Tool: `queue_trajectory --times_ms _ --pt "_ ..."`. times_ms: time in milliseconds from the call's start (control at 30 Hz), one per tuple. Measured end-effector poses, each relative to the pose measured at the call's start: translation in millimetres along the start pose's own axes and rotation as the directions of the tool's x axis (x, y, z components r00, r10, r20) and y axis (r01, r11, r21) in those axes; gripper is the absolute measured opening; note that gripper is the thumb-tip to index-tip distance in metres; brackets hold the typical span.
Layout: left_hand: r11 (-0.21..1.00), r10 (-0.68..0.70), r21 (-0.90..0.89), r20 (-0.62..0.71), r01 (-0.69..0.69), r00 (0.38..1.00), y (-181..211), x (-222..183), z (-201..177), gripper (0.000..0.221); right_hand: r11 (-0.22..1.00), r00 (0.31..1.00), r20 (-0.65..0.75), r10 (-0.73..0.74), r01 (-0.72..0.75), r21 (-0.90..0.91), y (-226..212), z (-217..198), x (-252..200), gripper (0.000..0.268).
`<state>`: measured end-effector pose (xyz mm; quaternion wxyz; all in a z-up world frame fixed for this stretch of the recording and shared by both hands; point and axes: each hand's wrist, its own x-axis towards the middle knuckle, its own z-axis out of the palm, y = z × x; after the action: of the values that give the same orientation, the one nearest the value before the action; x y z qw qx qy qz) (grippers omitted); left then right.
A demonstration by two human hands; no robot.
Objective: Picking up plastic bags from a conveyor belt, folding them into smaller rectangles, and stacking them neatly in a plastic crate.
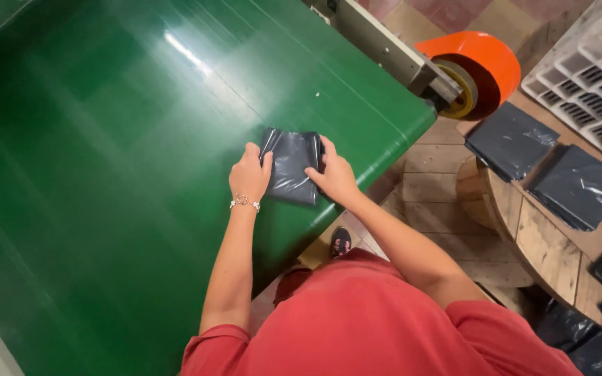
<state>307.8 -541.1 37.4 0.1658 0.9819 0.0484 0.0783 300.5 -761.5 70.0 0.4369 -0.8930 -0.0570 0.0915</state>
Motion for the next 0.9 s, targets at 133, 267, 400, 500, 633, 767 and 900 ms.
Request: queue_trajectory --times_ms 133,267,400,500,633,767,900 --pt "1.000 -0.027 0.004 0.042 0.027 0.999 8.3 5.5 -13.0 0.040 0.995 1.000 0.000 0.019 -0.019 -0.094 -7.8 2.0 -6.6 0.083" --pt "0.987 -0.143 -0.051 0.188 0.155 0.972 -1.9 28.1 13.3 0.057 0.955 0.997 -0.066 0.048 -0.065 -0.290 -27.7 7.1 -12.5 0.082" --pt "0.984 -0.060 -0.154 0.188 0.090 0.980 13.1 16.0 -7.1 0.043 0.851 0.968 -0.223 -0.115 -0.020 -0.525 -14.6 14.8 -18.1 0.098" --pt "0.881 0.273 -0.415 0.048 -0.229 0.961 44.1 -0.9 -48.2 0.027 0.833 0.918 -0.312 -0.246 0.036 -0.552 -17.7 -12.8 -27.5 0.112" --pt "0.630 0.622 -0.432 -0.215 -0.645 0.753 67.0 -40.4 -100.5 0.028 0.815 0.817 -0.263 -0.513 0.368 -0.448 -18.6 -40.1 -64.6 0.094" --pt "0.522 0.678 -0.430 -0.314 -0.736 0.665 92.7 -63.7 -125.6 0.022 0.778 0.761 -0.213 -0.613 0.535 -0.329 -26.7 -68.0 -110.8 0.062" --pt "0.476 0.730 -0.341 -0.361 -0.810 0.581 125.6 -73.2 -128.2 0.023 0.826 0.773 -0.295 -0.562 0.503 -0.254 -7.7 -80.5 -145.7 0.047"
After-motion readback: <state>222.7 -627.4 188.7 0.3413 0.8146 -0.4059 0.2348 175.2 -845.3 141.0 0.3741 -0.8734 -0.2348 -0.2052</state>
